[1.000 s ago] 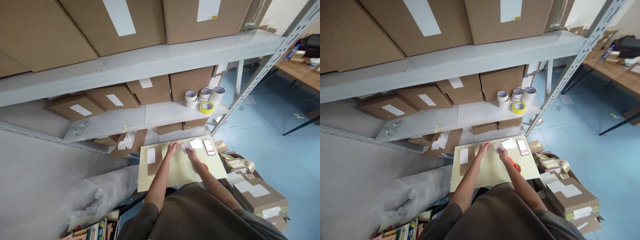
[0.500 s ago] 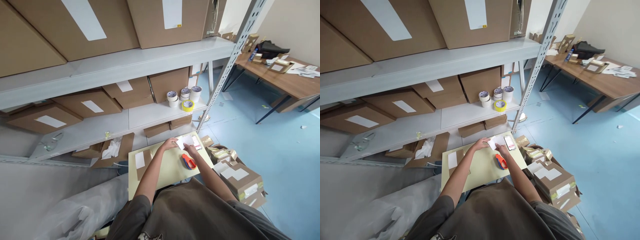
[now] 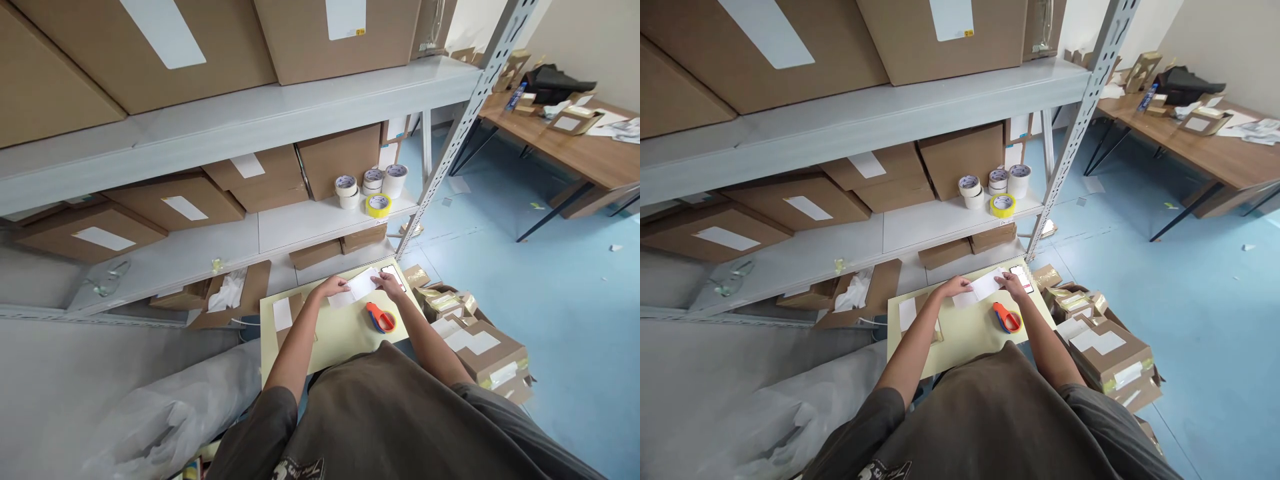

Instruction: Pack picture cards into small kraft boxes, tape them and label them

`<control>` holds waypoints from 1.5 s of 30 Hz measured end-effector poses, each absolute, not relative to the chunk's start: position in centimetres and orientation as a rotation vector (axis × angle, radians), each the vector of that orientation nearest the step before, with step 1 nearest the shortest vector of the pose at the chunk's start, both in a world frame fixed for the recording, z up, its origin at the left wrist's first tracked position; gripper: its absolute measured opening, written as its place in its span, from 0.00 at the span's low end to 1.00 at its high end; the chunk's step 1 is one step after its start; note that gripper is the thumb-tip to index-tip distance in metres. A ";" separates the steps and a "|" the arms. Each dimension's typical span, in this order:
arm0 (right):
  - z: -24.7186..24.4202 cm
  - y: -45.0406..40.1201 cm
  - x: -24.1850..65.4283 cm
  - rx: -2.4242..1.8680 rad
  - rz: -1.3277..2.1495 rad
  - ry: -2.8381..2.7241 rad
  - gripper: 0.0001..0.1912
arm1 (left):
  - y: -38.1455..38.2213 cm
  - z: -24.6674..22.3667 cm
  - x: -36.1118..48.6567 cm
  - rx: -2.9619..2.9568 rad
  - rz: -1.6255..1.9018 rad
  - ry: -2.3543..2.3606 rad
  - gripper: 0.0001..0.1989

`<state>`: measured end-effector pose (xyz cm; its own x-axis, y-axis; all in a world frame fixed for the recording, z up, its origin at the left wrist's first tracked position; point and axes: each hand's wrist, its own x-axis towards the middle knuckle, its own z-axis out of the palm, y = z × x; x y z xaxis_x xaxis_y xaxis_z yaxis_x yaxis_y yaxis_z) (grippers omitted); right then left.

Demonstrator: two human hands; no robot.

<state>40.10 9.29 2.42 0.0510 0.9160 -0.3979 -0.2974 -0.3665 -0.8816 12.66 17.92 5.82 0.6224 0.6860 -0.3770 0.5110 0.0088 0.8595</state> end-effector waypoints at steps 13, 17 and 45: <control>1.6 8.1 41.8 -1.305 1.377 -0.546 0.28 | 18.4 4.8 14.2 1.627 0.226 1.084 0.21; 3.3 8.3 40.9 -1.272 1.400 -0.610 0.24 | 17.4 4.4 16.9 1.683 0.468 1.194 0.19; 6.8 7.3 13.7 -1.231 1.654 -1.370 0.21 | 2.0 6.7 -7.4 0.683 1.272 1.429 0.34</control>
